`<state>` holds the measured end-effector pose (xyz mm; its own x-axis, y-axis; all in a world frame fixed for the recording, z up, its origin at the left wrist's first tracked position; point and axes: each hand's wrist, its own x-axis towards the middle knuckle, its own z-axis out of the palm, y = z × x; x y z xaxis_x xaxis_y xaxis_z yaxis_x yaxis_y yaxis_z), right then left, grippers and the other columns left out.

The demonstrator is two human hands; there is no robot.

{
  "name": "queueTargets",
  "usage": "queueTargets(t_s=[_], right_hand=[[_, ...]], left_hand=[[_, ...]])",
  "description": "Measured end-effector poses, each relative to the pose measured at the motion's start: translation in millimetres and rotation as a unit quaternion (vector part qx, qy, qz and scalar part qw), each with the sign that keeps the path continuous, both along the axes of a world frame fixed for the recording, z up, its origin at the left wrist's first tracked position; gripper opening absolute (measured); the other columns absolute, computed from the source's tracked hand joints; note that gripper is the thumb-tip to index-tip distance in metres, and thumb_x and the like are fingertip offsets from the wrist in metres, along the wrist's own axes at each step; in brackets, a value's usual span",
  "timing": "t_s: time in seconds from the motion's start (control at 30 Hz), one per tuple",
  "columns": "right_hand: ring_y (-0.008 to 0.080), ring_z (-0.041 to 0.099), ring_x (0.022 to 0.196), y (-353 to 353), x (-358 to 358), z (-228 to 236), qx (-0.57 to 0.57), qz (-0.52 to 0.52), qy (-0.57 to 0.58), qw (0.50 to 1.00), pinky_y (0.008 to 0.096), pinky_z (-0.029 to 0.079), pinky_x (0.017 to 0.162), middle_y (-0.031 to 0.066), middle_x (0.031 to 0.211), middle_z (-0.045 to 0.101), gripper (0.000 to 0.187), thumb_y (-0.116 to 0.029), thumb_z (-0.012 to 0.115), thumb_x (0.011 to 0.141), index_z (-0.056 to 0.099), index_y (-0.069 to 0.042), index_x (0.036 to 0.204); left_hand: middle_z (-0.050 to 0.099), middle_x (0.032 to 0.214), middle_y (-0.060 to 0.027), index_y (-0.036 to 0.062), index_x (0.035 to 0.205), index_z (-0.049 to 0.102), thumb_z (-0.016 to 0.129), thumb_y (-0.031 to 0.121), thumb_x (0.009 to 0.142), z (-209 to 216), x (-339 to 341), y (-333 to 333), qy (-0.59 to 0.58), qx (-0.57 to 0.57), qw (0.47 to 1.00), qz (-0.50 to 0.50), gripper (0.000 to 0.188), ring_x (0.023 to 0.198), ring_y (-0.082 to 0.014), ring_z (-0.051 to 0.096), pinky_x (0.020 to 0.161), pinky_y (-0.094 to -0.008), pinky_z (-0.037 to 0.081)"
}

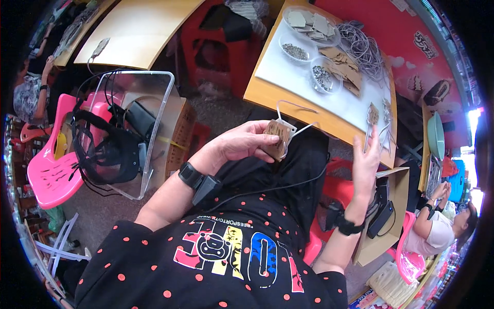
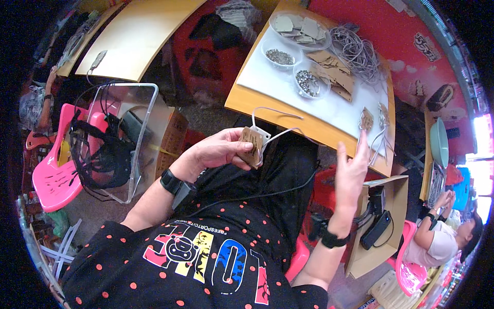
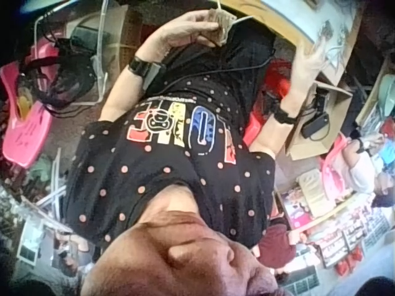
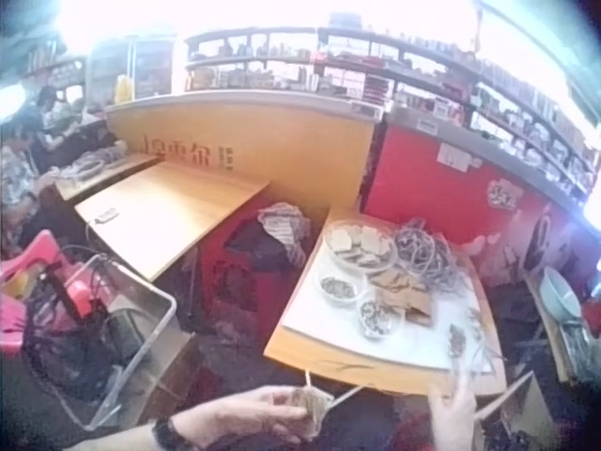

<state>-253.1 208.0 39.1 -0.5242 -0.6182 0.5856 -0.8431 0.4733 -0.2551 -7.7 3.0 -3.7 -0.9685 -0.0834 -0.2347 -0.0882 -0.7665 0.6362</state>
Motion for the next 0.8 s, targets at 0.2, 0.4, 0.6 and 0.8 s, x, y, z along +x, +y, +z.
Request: queueTargets(t_s=[0.2,0.4,0.6,0.8], right_hand=[[0.0081,0.058,0.070,-32,110,13,-0.004,0.160,-0.473,0.866,0.0240,0.048,0.065,0.0062,0.087,0.067,0.022,-0.013,0.073,0.084,0.067,0.002,0.099],[0.0122,0.059,0.065,-54,128,-13,-0.004,0.163,-0.454,0.876,0.0259,0.048,0.062,0.0093,0.086,0.063,0.024,-0.006,0.074,0.079,0.064,0.004,0.099],[0.0108,0.058,0.065,-53,127,-13,0.001,0.163,-0.430,0.888,0.0258,0.047,0.061,0.0073,0.083,0.062,0.016,-0.003,0.069,0.082,0.064,0.003,0.096],[0.0058,0.047,0.058,-53,106,12,-0.053,0.099,-0.405,0.907,0.0210,0.040,0.055,0.0016,0.073,0.059,0.014,-0.012,0.073,0.085,0.068,0.000,0.089]], left_hand=[[0.067,0.111,-0.0112,0.0041,0.123,0.056,0.068,0.014,0.089,-7,2,-4,-0.003,-0.077,0.997,0.014,0.037,0.097,-0.0193,0.068,0.071,-0.0267,0.060],[0.066,0.111,-0.0084,0.0050,0.121,0.056,0.068,0.010,0.088,-8,-1,3,0.034,-0.059,0.995,0.074,0.035,0.097,-0.0174,0.067,0.076,-0.0305,0.060],[0.066,0.109,-0.0074,0.0045,0.116,0.057,0.066,0.006,0.089,-9,3,1,0.023,-0.089,0.993,0.080,0.029,0.098,-0.0167,0.066,0.075,-0.0312,0.060],[0.066,0.109,-0.0082,0.0007,0.114,0.058,0.070,0.002,0.085,-20,0,2,0.040,-0.134,0.987,0.073,0.032,0.098,-0.0154,0.065,0.088,-0.0327,0.055]])
